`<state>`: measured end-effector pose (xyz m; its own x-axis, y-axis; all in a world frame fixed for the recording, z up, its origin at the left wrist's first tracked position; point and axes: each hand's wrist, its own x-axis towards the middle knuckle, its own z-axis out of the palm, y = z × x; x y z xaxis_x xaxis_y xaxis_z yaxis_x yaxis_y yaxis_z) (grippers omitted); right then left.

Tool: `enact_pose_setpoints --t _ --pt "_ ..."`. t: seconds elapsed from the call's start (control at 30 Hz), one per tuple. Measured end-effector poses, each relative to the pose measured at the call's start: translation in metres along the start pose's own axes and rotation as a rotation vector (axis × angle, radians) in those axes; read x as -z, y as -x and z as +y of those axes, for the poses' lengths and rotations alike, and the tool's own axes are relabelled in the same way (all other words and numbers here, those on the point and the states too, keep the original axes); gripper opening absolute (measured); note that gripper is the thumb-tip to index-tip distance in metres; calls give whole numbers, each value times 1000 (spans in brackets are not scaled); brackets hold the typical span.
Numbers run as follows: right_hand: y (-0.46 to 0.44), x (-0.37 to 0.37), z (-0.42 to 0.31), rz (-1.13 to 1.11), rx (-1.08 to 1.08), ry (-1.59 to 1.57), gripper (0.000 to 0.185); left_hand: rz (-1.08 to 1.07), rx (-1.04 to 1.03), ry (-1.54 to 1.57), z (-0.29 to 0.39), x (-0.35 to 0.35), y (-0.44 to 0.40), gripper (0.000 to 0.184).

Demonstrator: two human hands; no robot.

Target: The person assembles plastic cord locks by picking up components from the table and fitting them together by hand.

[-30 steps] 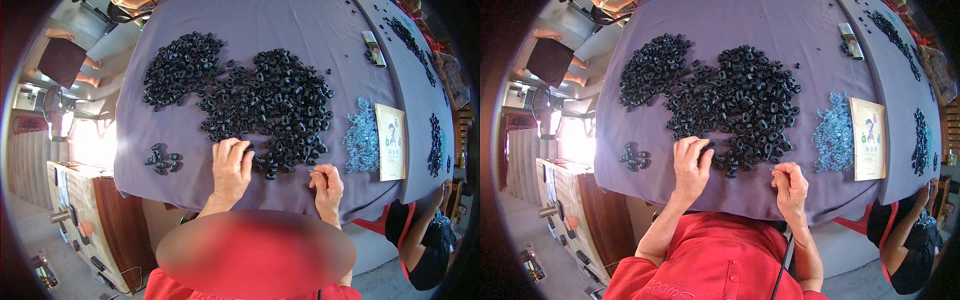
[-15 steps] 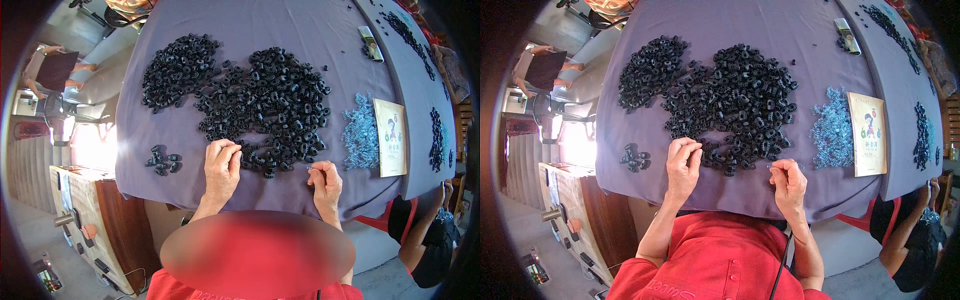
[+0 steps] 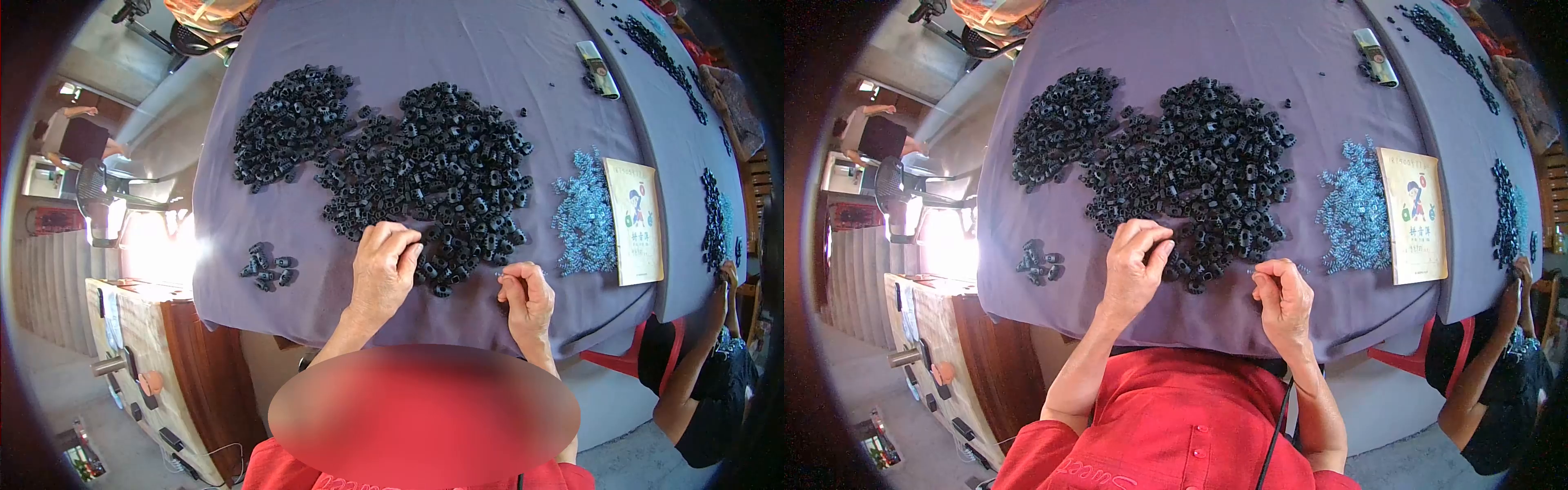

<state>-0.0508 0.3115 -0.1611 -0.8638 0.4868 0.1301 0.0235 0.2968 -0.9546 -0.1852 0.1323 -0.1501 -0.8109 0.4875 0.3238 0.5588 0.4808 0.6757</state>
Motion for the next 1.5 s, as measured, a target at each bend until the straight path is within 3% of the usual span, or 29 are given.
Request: enact_pose_setpoints --t 0.33,0.83,0.93,1.03,1.23,1.43,1.5 --pt "0 0 -2 -2 -6 23 8 -96 15 -260 11 -16 -16 27" --pt "-1 -2 -2 -6 -11 34 6 -6 34 -105 7 -13 -13 25" --pt "-1 -2 -2 -11 -3 43 6 84 -21 54 4 -12 -12 28" --pt "0 -2 -2 -11 -18 36 6 40 129 316 12 -3 -9 29" --pt "-1 -1 -6 -46 -26 36 7 6 234 713 13 2 4 30" --pt "-9 -8 -22 -113 13 -12 7 -90 601 1264 17 0 16 28" --pt "-12 -12 -36 -136 70 9 12 -117 641 1359 19 -1 18 27"
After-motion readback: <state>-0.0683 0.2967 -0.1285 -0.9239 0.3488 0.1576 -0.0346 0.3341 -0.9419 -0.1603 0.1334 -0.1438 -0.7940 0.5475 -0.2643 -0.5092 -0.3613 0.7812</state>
